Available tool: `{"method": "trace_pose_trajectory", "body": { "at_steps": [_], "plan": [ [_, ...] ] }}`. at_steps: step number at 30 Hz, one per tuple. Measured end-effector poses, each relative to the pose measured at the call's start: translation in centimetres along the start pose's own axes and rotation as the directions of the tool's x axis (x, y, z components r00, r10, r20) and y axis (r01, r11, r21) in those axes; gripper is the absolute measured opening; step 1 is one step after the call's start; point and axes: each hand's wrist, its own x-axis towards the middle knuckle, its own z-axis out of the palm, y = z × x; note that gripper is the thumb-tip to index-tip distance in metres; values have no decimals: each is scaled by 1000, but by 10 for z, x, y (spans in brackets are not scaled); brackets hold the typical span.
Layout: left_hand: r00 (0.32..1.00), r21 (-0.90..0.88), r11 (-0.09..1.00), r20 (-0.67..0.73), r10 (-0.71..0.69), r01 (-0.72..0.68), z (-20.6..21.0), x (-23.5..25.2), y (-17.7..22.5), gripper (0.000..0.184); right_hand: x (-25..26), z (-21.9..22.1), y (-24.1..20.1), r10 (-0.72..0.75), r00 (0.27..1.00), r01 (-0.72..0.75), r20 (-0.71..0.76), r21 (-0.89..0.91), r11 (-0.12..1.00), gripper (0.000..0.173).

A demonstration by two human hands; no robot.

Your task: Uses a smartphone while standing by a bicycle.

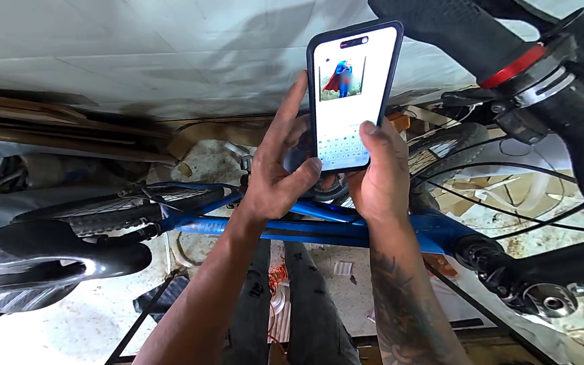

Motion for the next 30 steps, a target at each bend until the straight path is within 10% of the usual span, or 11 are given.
{"method": "trace_pose_trajectory", "body": {
  "at_steps": [17, 30],
  "plan": [
    [994, -95, 994, -99, -57, 48, 1, -3, -4, 75, -1, -4, 2, 63, 998, -63, 5, 28, 998, 50],
    [953, -146, 974, -227, -201, 171, 4, -12, -14, 38, -1, -21, -5, -24, 999, 35, 34, -354, 935, 50]
  ]
}}
